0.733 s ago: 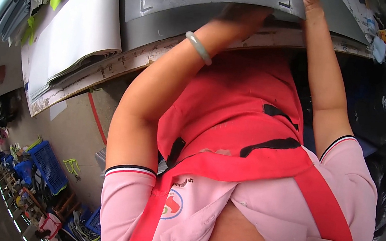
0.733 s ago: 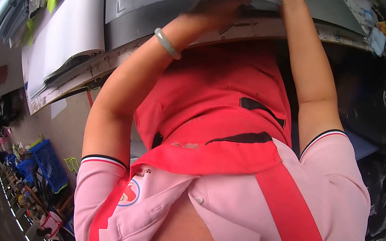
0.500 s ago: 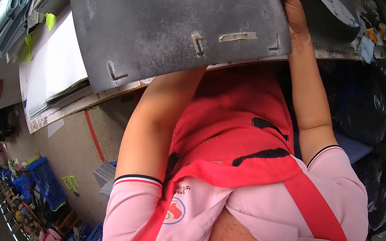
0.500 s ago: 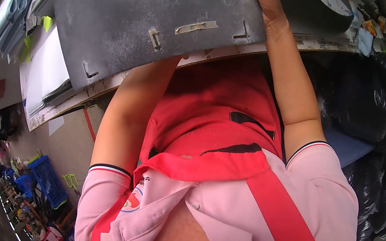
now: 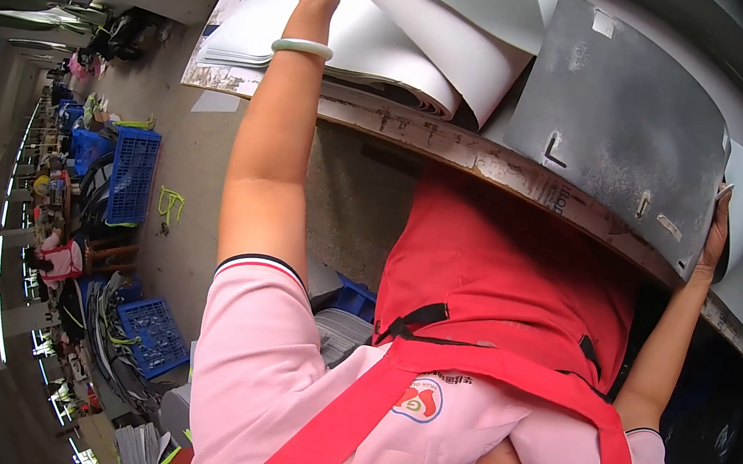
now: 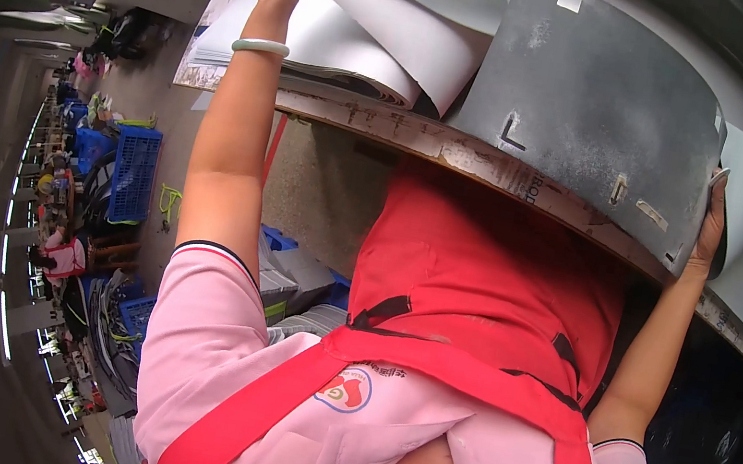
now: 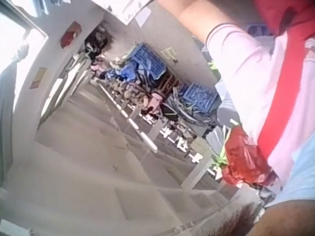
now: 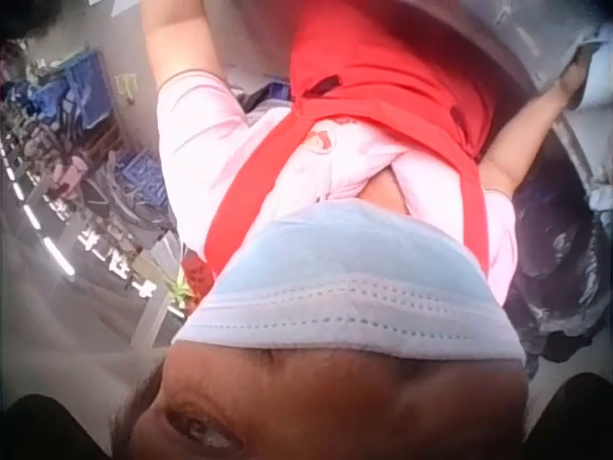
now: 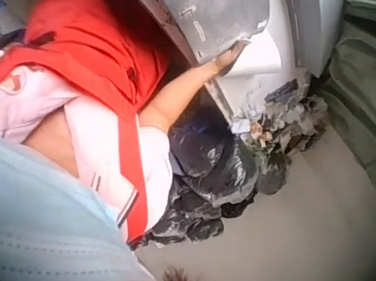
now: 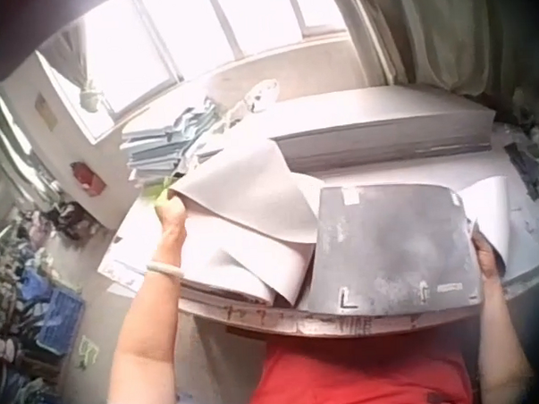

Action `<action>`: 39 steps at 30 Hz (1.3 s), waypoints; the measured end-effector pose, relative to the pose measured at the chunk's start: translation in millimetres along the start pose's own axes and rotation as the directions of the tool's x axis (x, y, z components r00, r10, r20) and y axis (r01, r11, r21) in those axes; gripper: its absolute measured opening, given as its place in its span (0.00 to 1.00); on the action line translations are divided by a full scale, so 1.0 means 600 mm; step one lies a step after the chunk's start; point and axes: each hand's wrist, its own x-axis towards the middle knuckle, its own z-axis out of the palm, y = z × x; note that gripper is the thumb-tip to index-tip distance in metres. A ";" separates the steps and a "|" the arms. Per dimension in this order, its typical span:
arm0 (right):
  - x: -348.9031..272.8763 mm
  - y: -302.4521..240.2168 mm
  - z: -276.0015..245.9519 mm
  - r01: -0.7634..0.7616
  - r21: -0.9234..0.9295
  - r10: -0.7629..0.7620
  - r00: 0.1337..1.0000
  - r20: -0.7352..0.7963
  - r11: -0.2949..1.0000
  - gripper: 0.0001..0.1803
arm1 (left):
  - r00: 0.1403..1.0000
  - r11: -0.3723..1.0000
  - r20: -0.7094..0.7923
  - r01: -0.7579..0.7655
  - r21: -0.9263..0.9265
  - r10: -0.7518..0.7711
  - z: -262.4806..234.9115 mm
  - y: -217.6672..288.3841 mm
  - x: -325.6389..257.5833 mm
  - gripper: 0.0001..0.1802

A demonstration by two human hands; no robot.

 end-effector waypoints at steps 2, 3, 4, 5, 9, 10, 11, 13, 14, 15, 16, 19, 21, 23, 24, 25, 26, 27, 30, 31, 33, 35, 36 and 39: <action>0.003 -0.007 -0.021 -0.060 0.076 0.061 0.998 -0.011 0.995 0.21 | 0.982 0.993 -0.181 0.078 0.089 -0.061 -0.123 -0.025 0.043 0.10; 0.013 -0.004 -0.025 -0.115 0.153 0.114 0.993 0.021 0.981 0.23 | 0.950 0.949 -0.300 0.171 0.263 -0.088 -0.205 -0.041 0.063 0.09; 0.019 0.005 -0.015 -0.099 0.109 0.103 0.994 -0.023 0.989 0.24 | 0.940 0.855 -0.320 0.261 0.448 -0.119 -0.271 -0.063 0.063 0.11; 0.018 0.004 -0.008 -0.078 0.054 0.082 0.993 -0.080 0.995 0.25 | 0.927 0.720 -0.339 0.345 0.602 -0.160 -0.312 -0.089 0.052 0.14; 0.014 0.002 0.016 -0.163 0.107 0.164 0.986 -0.009 0.981 0.25 | 0.939 0.626 -0.316 0.328 0.708 -0.136 -0.373 -0.186 -0.013 0.20; -0.002 -0.010 0.021 -0.150 0.056 0.153 0.987 -0.046 0.987 0.26 | 0.909 0.500 -0.215 0.380 0.778 -0.357 -0.346 -0.199 -0.020 0.27; 0.000 -0.011 0.028 -0.159 0.045 0.160 0.987 -0.023 0.986 0.26 | 0.913 0.492 -0.232 0.381 0.783 -0.337 -0.385 -0.189 -0.003 0.27; 0.026 0.000 0.011 -0.172 0.001 0.172 0.985 0.018 0.985 0.26 | 0.892 0.441 -0.435 0.443 0.781 -0.126 -0.456 -0.165 0.021 0.42; 0.001 -0.032 -0.024 -0.141 -0.126 0.131 0.988 -0.082 0.982 0.27 | 0.874 0.374 -0.441 0.487 0.789 -0.205 -0.345 -0.199 -0.022 0.47; -0.005 -0.034 -0.013 -0.154 -0.129 0.143 0.986 -0.088 0.980 0.26 | 0.887 0.369 -0.406 0.460 0.807 -0.218 -0.318 -0.184 -0.043 0.42; 0.014 -0.007 0.036 -0.188 -0.095 0.186 0.982 -0.028 0.978 0.26 | 0.940 0.433 -0.341 0.317 0.844 -0.024 -0.387 -0.147 -0.031 0.40; 0.026 -0.012 0.044 -0.084 -0.261 0.050 0.990 -0.132 0.962 0.19 | 0.989 0.761 0.012 -0.122 0.637 0.148 -0.242 -0.060 -0.088 0.22; 0.054 -0.024 0.011 -0.066 -0.465 0.024 0.995 -0.095 0.883 0.17 | 0.915 0.888 0.315 -0.348 0.301 0.252 -0.138 0.045 -0.176 0.10; 0.093 -0.040 -0.009 -0.085 -0.666 0.054 0.996 -0.066 0.741 0.15 | 0.695 0.872 0.634 -0.485 0.064 0.340 -0.044 0.109 -0.293 0.10; 0.108 -0.051 -0.034 -0.083 -0.768 0.042 0.996 -0.072 0.635 0.13 | 0.607 0.854 0.736 -0.514 0.077 0.299 -0.005 0.140 -0.351 0.09; 0.115 -0.043 -0.033 -0.094 -0.769 0.055 0.996 -0.076 0.632 0.13 | 0.504 0.829 0.802 -0.559 0.020 0.321 0.008 0.136 -0.384 0.08; 0.122 -0.037 -0.022 -0.081 -0.824 0.021 0.996 -0.083 0.561 0.14 | 0.427 0.795 0.853 -0.607 0.025 0.299 0.019 0.122 -0.406 0.09; 0.129 -0.033 -0.012 -0.068 -0.871 -0.017 0.996 -0.087 0.486 0.14 | 0.437 0.839 0.871 -0.541 0.053 0.226 0.029 0.099 -0.424 0.09; 0.137 -0.035 0.019 -0.059 -0.970 -0.148 0.984 -0.096 0.235 0.16 | 0.410 0.725 0.884 -0.676 0.129 0.225 0.054 0.080 -0.455 0.12; 0.131 -0.033 0.043 -0.069 -0.969 -0.144 0.984 -0.105 0.237 0.16 | 0.404 0.713 0.896 -0.682 0.162 0.183 0.052 0.076 -0.460 0.12; 0.105 -0.036 0.098 -0.139 -0.974 -0.055 0.987 -0.151 0.176 0.11 | 0.391 0.698 0.910 -0.690 0.191 0.138 0.043 0.076 -0.459 0.13; 0.106 -0.043 0.075 -0.121 -0.978 -0.089 0.986 -0.137 0.168 0.11 | 0.351 0.745 0.932 -0.644 0.171 0.090 0.048 0.082 -0.457 0.13; 0.105 -0.047 0.064 -0.089 -0.983 -0.114 0.988 -0.108 0.159 0.11 | 0.342 0.788 0.938 -0.593 0.166 0.060 0.050 0.085 -0.458 0.13; 0.107 -0.049 0.062 -0.075 -0.981 -0.070 0.994 -0.088 0.181 0.11 | 0.342 0.775 0.934 -0.616 0.138 0.106 0.041 0.079 -0.462 0.11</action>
